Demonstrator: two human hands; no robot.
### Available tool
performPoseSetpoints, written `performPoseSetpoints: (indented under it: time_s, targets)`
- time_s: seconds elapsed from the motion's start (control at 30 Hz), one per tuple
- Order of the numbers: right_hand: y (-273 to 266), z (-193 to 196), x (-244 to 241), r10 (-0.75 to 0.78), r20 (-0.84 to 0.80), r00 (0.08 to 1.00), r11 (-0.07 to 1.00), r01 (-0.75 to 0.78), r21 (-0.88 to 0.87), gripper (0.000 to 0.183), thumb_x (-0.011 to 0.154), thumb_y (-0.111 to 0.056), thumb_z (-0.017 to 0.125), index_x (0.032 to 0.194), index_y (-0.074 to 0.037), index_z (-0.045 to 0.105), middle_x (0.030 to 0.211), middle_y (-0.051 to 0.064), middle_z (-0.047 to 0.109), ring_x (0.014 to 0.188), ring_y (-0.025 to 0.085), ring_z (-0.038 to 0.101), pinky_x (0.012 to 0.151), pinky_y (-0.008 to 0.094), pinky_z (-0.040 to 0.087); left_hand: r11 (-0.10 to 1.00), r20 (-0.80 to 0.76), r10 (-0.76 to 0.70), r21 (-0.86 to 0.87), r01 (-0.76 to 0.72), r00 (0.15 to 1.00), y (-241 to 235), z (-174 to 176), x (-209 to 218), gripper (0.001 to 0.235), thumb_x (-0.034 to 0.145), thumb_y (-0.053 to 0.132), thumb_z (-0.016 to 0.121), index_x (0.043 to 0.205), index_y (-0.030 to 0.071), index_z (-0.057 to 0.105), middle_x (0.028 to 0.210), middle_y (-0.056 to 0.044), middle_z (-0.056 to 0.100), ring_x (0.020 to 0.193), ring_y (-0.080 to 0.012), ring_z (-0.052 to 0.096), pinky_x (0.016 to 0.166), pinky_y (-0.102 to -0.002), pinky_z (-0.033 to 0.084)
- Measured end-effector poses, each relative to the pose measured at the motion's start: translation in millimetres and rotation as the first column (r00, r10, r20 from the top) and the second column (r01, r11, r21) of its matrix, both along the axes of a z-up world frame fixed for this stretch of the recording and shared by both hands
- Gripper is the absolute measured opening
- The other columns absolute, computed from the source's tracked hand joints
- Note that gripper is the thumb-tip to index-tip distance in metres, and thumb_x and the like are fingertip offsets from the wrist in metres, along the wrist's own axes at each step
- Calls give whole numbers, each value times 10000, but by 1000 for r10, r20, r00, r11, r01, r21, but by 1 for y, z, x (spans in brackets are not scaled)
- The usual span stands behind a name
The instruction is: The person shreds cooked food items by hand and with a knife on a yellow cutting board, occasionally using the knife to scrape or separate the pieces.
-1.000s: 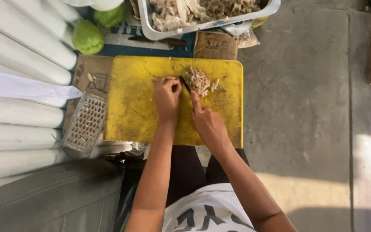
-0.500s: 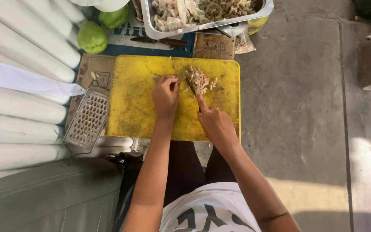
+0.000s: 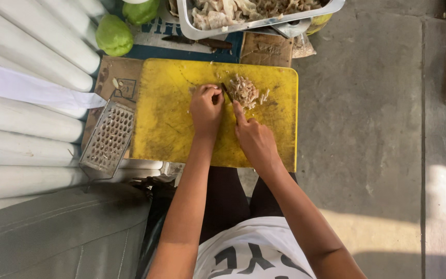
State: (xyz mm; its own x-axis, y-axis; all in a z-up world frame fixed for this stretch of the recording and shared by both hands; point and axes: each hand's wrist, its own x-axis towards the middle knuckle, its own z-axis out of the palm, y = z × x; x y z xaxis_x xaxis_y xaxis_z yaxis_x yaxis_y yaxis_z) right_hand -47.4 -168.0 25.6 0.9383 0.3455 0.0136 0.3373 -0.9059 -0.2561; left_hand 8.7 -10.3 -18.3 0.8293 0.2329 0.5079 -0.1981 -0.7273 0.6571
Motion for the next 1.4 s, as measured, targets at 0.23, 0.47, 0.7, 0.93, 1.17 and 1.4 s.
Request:
performPoseSetpoints:
  time_s: [0.23,0.47,0.7,0.93,1.17,1.4]
  targets:
    - [5,3,-32,83,202,976,975,-37,-218,780,864,-18,621,1599,1,361,738,159,679,497,205,667,470,332,567,999,-2,44,-19,-44,999,-5,4,2,72,831,20,774,893,-4,747,1014,-140,728,934,-336,690,811,-409,564]
    - [-10,14,-47,23,58,998,999,-20,-50,660,983,-151,577,1598,-81,347,787,200,689,532,285,679,483,408,570,998,88,16,59,-21,996,-2,10,-7,60,891,55,758,928,8,764,1014,-160,709,940,-357,658,799,-440,539]
    - [-9,18,-24,-29,-100,995,994,39,99,631,1052,-272,519,1616,-140,270,858,225,695,612,370,695,553,481,574,999,-12,41,7,-41,999,-1,6,-9,99,940,94,724,971,11,769,1010,-144,726,944,-349,665,830,-451,542]
    - [5,6,-16,-11,-1,1000,1000,11,20,617,1061,-193,496,1636,-133,281,861,226,691,606,346,702,548,466,582,995,16,54,79,-55,998,0,-4,-4,115,927,63,689,983,19,780,1065,-141,741,1005,-352,679,947,-463,533]
    - [7,7,-12,-1,65,998,1000,-1,21,615,1031,-198,546,1601,-131,325,842,222,689,559,334,688,497,442,567,997,6,56,61,-56,998,0,-1,-4,100,915,48,697,964,-4,768,1069,-150,737,1011,-357,678,962,-453,532]
    - [11,2,-9,51,35,998,987,-45,-157,785,870,16,600,1603,-37,328,880,248,709,485,209,682,393,337,580,996,-25,29,81,-27,999,1,-6,-1,135,822,60,783,932,-14,758,1064,-160,720,994,-341,679,906,-422,551]
